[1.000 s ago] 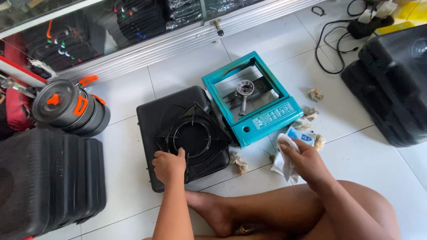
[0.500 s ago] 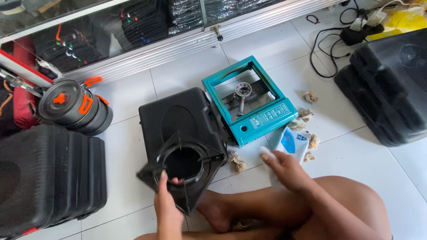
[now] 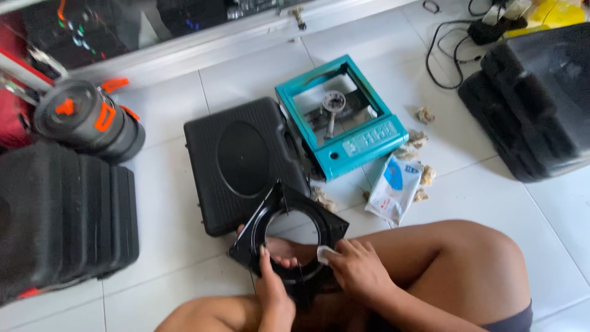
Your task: The person cleans a black metal stove grate with a white cloth while sitting on the floor, occasionally picking up the stove itself and a small metal pin.
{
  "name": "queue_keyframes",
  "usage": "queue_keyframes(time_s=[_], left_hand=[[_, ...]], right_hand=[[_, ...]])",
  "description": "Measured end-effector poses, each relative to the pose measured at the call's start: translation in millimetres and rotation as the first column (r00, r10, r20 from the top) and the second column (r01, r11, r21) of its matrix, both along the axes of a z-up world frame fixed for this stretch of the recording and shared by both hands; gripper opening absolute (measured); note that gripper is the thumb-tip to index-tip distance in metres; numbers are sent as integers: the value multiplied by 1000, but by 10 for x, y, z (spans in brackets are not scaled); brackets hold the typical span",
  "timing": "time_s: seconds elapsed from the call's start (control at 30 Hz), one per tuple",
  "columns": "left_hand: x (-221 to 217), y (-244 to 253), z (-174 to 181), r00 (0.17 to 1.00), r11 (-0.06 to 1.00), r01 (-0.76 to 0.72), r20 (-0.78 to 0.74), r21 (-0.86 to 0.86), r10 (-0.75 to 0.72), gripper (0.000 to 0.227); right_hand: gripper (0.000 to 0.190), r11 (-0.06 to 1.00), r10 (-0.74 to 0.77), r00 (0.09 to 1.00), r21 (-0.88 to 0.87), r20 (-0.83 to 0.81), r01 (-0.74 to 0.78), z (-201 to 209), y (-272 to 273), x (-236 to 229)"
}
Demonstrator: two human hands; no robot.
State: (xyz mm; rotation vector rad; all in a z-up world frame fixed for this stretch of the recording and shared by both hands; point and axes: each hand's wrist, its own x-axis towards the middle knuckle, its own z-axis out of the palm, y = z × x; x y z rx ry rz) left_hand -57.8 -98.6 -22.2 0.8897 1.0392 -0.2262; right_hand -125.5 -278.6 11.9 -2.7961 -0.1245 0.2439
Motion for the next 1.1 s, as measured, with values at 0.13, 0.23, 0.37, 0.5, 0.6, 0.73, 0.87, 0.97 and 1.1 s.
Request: queue_keyframes(time_s=[0.13,0.23,0.37,0.5,0.6,0.73,0.87,0.97,1.1], left_hand=[[112,-57,354,998,993,38,-61,114,-32,45],[145,-48,372,997,995,50,-61,81,-46,53],[177,-33,224,990,976,140,-59,166,-131,58],[211,-49,449,980,966,185,-102,178,-169,62],[216,-41,511,966,946,239,-150,221,-209,60],[214,-6,337,962,936,261,-150,238,-230,60],[231,-31,256,985,967,169,-69,189,-158,58],[231,-61,467,975,956,207,-129,210,-183,58],[234,-35,369,982,968,183,-81,171,-172,58]], right_hand=[[37,978,-46,976,-190,214,88,-85,121,-26],[42,974,-24,973,-215,228,74,-242,172,-77],[56,972,204,974,-136,96,-191,-281,264,-149],[61,939,157,964,-335,214,-79,-417,72,3],[49,929,79,975,-370,208,4,-502,-111,224],[45,937,78,994,-348,78,-46,-502,135,114],[47,951,232,960,-243,154,-191,-416,181,10],[53,945,125,992,-309,24,-111,-286,142,159],[58,895,211,972,-420,99,-152,-547,275,9]])
